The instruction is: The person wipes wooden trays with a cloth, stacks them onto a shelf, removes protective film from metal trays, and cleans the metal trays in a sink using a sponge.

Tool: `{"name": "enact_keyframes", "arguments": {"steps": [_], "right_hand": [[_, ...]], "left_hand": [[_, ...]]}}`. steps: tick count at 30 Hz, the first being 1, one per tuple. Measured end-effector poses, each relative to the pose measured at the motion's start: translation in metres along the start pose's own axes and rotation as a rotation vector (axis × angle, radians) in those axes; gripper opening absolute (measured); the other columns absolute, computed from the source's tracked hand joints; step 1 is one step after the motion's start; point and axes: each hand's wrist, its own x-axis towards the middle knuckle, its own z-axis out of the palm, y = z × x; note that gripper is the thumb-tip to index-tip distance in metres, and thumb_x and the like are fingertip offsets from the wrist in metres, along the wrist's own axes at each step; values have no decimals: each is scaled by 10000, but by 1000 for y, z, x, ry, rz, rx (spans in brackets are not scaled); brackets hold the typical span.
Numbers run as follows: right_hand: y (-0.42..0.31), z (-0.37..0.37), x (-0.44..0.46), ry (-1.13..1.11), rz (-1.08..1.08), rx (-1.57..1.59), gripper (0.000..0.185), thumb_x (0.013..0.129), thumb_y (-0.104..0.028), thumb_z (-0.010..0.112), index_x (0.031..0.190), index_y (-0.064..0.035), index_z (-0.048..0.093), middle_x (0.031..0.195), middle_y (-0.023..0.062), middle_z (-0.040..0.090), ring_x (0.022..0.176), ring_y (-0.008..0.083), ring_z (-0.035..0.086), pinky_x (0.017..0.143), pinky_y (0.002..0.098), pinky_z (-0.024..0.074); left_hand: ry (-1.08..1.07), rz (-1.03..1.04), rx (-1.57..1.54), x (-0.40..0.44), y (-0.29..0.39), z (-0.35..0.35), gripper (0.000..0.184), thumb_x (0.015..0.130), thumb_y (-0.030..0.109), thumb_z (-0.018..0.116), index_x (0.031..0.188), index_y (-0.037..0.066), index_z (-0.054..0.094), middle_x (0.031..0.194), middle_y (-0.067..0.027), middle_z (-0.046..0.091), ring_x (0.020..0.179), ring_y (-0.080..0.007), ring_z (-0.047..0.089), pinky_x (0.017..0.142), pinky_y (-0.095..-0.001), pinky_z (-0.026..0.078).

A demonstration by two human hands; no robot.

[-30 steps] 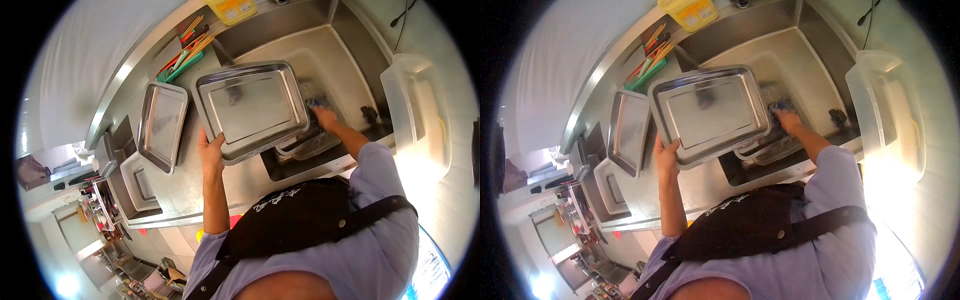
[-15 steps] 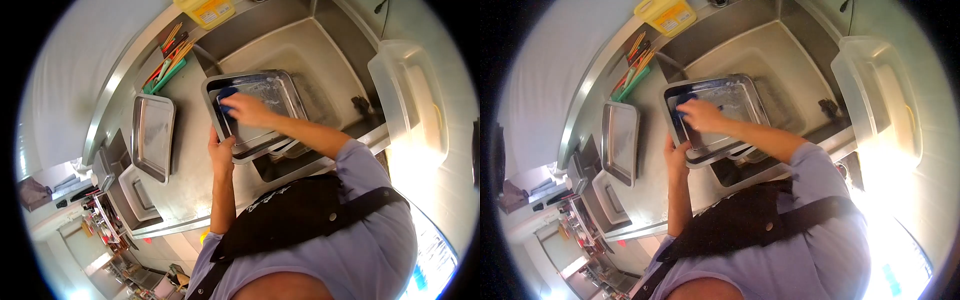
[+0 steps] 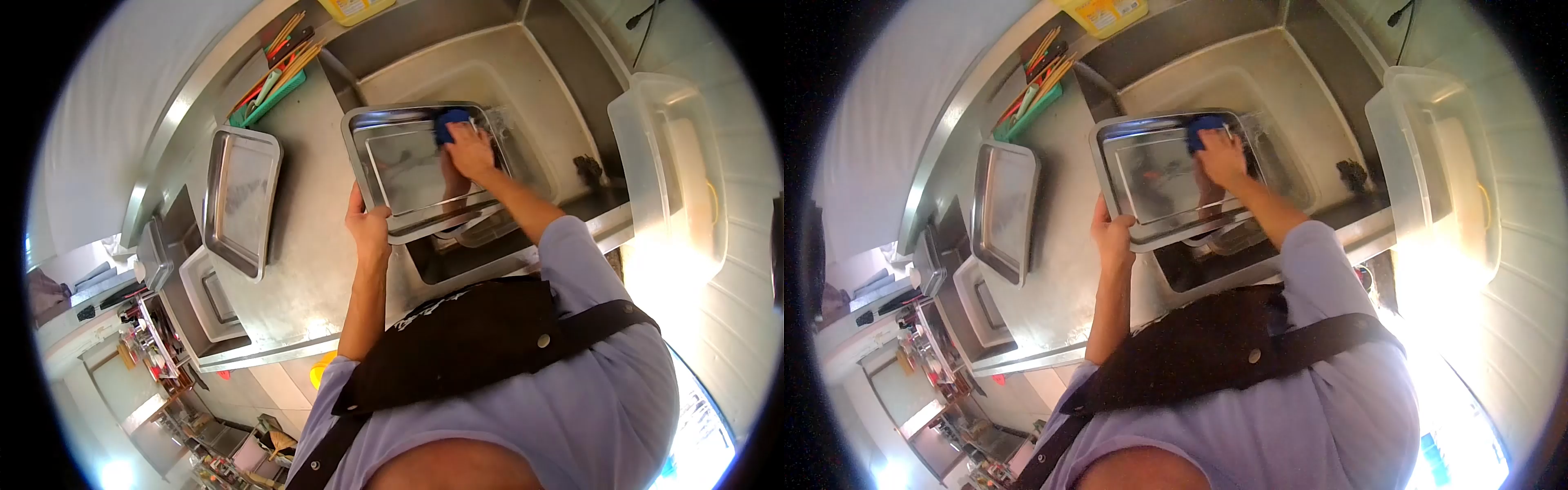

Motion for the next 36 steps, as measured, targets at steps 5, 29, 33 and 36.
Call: {"name": "enact_keyframes", "arguments": {"steps": [5,29,33,36], "right_hand": [[55,12,-24,-205,0,-213,514,851,-243,515,1322,-62,419,1259,140,521,1187,305,484,1038,475,317],[83,-47,-65,-275,188,-254,292,843,-62,477,1129,-36,529,1050,157,614,1024,344,588,859,447,471],[81,11,-71,-551,-72,-245,279,872,-141,480,1105,-16,568,1111,224,614,1027,351,599,876,450,459],[109,19,-32,-800,413,-32,381,835,-188,564,1164,3,564,1158,229,595,1058,371,577,912,409,446]], "left_hand": [[3,41,-34,0,-17,15,671,619,-138,443,1270,1,530,1124,-67,598,1007,-159,552,869,-254,422],[23,424,245,-22,-20,19,611,692,-137,495,1279,29,523,1099,-78,585,965,-171,567,837,-252,436],[77,590,515,-23,7,15,568,720,-120,525,1256,64,554,993,-85,569,817,-176,545,719,-259,442],[93,612,514,-27,6,14,553,733,-110,524,1258,58,548,994,-90,571,820,-172,543,712,-250,437]]}}
